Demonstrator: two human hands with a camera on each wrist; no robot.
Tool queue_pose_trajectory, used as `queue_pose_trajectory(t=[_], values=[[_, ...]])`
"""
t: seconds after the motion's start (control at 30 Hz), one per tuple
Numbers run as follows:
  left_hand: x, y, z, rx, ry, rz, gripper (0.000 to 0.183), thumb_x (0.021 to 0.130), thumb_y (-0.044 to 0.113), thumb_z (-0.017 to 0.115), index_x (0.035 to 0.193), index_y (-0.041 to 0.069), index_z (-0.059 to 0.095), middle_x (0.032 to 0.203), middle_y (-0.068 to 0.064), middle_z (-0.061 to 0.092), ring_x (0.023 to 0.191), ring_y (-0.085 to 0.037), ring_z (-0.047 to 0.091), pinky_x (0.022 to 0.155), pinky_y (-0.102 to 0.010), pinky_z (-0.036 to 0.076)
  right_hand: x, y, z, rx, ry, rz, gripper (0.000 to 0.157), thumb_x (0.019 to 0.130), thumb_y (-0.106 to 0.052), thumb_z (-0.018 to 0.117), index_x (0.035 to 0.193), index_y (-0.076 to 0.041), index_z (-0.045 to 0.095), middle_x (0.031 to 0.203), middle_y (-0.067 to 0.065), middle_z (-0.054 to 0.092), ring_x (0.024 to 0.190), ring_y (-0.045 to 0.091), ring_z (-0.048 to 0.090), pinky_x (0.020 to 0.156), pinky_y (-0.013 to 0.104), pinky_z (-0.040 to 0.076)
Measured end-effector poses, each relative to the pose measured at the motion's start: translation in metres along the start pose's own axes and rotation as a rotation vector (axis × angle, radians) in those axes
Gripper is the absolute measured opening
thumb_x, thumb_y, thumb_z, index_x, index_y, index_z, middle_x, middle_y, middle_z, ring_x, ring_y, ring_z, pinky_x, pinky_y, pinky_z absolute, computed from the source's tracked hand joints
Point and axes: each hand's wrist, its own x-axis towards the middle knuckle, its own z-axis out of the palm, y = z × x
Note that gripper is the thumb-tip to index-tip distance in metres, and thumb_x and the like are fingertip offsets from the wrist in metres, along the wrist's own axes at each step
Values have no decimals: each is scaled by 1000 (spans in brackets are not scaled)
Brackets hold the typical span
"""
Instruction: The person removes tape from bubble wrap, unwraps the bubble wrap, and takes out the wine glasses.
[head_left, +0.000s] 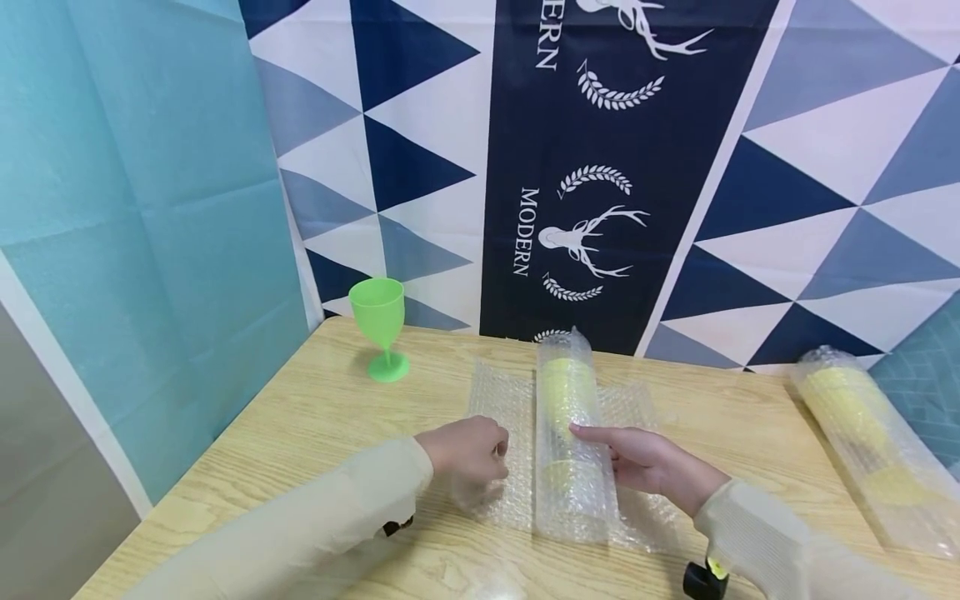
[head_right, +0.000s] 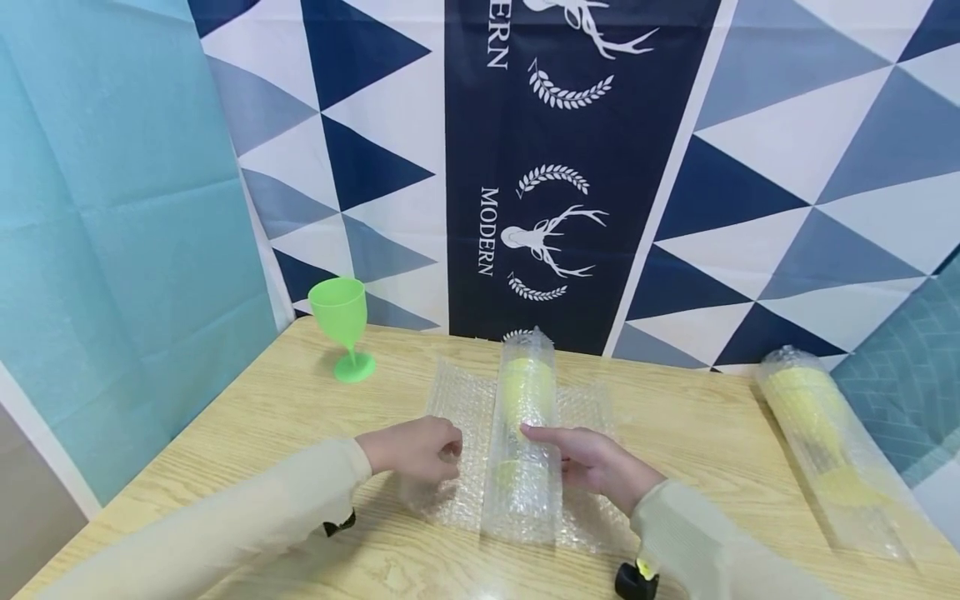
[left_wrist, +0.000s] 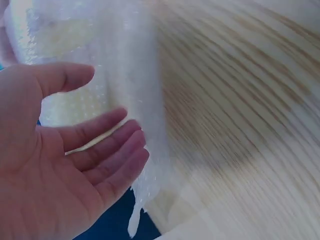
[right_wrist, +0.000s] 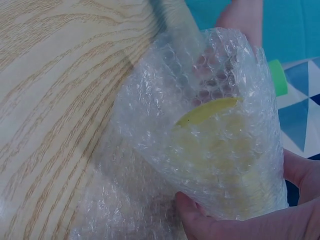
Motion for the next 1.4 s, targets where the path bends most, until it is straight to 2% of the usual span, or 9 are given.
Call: queue_pose_trajectory(t=[0.2, 0.37, 0.43, 0.5, 0.57, 0.6, 0.7, 0.93, 1.4], values=[[14, 9, -4, -209, 47, -123, 37, 90, 38, 59, 108, 6, 61, 108, -6, 66, 99, -17, 61, 84, -29, 51, -1, -2, 1, 1, 7, -9, 63, 95, -32, 58, 136, 8, 31, 105, 2, 64, 96, 12, 63, 90, 30, 53], [28, 16, 1, -574, 24, -223, 38, 93, 45, 54, 78, 11, 54, 73, -1, 53, 72, -13, 51, 77, -28, 47, -1, 1, 1, -5, 15, -15, 62, 96, -32, 57, 136, 8, 33, 105, 2, 65, 96, 12, 64, 91, 31, 53], [33, 18, 4, -731, 3, -260, 41, 93, 47, 53, 86, 6, 58, 74, -3, 53, 71, -13, 51, 80, -29, 50, -1, 2, 1, -4, 20, -15, 62, 96, -32, 57, 136, 8, 32, 106, 2, 65, 96, 12, 63, 91, 32, 52], [37, 20, 6, -864, -13, -289, 50, 93, 47, 53, 110, 0, 58, 88, -9, 59, 81, -16, 58, 88, -32, 52, -1, 3, 1, -3, 22, -16, 62, 96, -32, 57, 136, 8, 32, 106, 2, 65, 96, 12, 63, 91, 31, 52], [40, 23, 7, -988, -12, -308, 66, 93, 46, 54, 137, -2, 43, 109, -19, 60, 98, -25, 63, 97, -40, 51, 0, 4, 0, -9, 11, -22, 64, 96, -33, 56, 137, 9, 30, 106, 2, 64, 96, 11, 63, 91, 31, 52], [41, 24, 8, -1042, -10, -313, 71, 93, 45, 55, 141, -4, 37, 118, -24, 58, 106, -30, 62, 101, -43, 50, 0, 4, 0, -8, 9, -24, 65, 96, -33, 56, 137, 9, 30, 107, 2, 64, 96, 11, 63, 91, 31, 52], [45, 28, 10, -1162, -7, -312, 67, 93, 41, 56, 139, -4, 38, 120, -27, 57, 111, -36, 60, 102, -46, 48, 0, 4, 0, -14, 1, -28, 66, 96, -34, 56, 137, 10, 29, 108, 3, 64, 97, 11, 63, 92, 32, 52], [47, 29, 13, -1191, -25, -276, 50, 94, 39, 55, 127, 1, 53, 114, -20, 65, 105, -28, 66, 99, -43, 51, 0, 4, 1, -8, 3, -27, 67, 96, -34, 55, 137, 10, 28, 109, 5, 63, 97, 12, 63, 93, 33, 53], [47, 28, 17, -1238, -20, -270, 51, 92, 38, 58, 128, 2, 51, 114, -14, 63, 108, -24, 62, 104, -43, 47, 1, 7, 4, -8, -10, -45, 63, 97, -35, 53, 136, 9, 31, 110, 4, 63, 98, 12, 63, 93, 34, 53]])
